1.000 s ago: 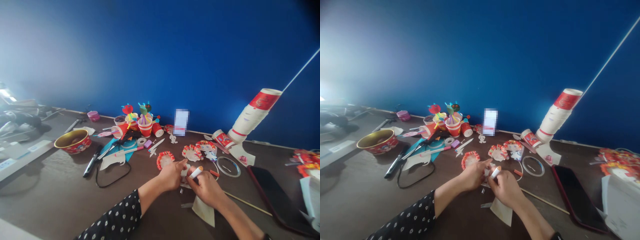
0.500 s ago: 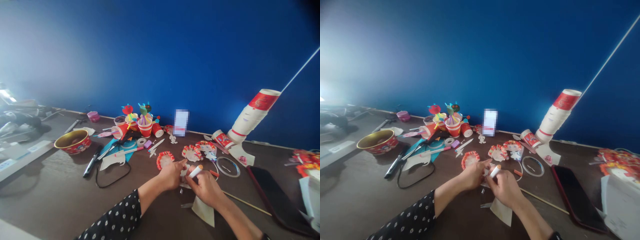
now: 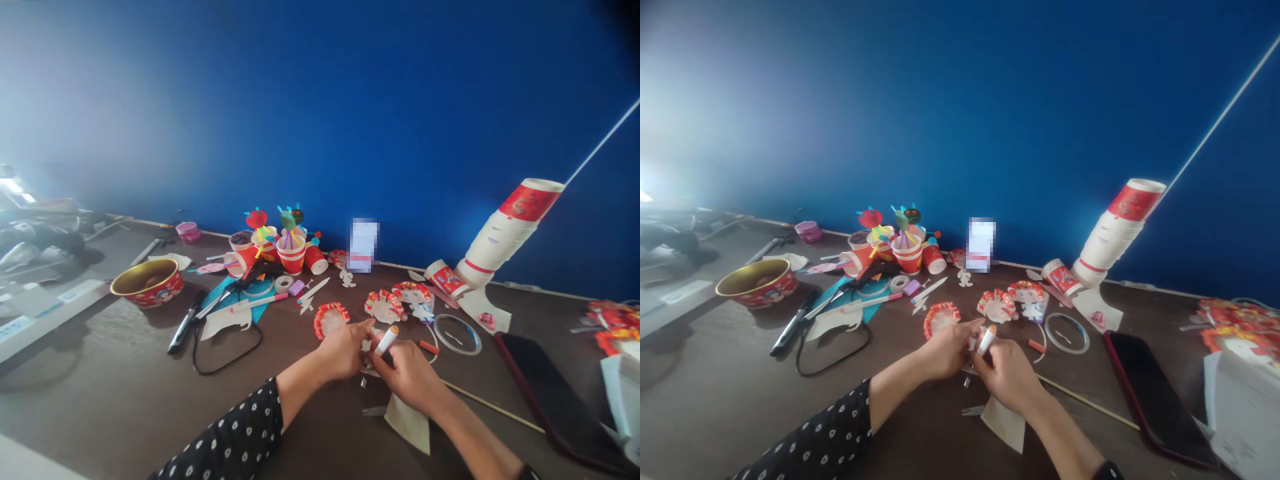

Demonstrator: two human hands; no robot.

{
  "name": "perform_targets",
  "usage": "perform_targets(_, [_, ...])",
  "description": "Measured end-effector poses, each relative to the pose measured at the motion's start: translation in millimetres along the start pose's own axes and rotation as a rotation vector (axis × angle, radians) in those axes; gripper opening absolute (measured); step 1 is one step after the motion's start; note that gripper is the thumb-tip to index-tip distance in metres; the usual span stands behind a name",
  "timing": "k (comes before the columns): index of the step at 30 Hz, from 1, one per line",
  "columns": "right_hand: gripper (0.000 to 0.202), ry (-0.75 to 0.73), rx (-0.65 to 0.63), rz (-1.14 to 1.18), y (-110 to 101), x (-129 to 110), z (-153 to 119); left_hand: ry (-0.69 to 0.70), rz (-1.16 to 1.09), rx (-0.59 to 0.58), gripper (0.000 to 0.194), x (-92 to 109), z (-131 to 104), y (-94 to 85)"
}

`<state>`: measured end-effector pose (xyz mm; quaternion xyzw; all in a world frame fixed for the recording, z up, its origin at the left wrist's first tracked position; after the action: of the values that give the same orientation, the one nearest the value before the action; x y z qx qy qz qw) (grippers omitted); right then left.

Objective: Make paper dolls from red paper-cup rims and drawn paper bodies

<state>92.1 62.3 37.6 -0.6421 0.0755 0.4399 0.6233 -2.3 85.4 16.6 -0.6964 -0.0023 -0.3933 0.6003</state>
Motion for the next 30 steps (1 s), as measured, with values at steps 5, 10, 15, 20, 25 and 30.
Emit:
perform_targets(5, [0.027, 0.024, -0.009, 0.026, 1.1, 4.5, -0.2, 0.068, -0.075, -0.017, 0.056, -2.2, 4.0, -1.1])
perform_targets(10, [0.028, 0.036, -0.012, 0.059, 2.4, 7.3, -0.3, 0.065, -0.100, -0.028, 0.058, -7.7, 6.8, 1.9])
perform_targets(15, [0.031, 0.049, -0.016, 0.055, 3.5, 9.0, -0.5, 0.077, -0.120, -0.016, 0.055, -7.7, 7.0, 1.8])
perform_targets(20, [0.028, 0.035, -0.017, 0.055, 3.7, 7.9, -0.7, 0.074, -0.140, -0.007, 0.056, -8.3, 7.4, 2.3])
perform_targets(25, [0.026, 0.035, -0.012, 0.068, 2.1, 5.9, -0.1, 0.054, -0.151, 0.000, 0.056, -8.8, 7.1, 1.3])
perform_targets(30, [0.025, 0.057, -0.015, 0.140, 1.4, 3.9, 1.2, 0.063, -0.118, -0.001, 0.055, -8.3, 6.6, 0.2])
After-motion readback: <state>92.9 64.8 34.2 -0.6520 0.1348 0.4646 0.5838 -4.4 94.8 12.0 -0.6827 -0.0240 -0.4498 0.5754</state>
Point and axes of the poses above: each hand's wrist, its own z-axis towards the middle knuckle, its own y-axis out of the palm, x = y × z, the point moved 6 cm from there along z, towards the middle knuckle, and after that the axes turned 8 degrees about z, right-handed, at the moved point
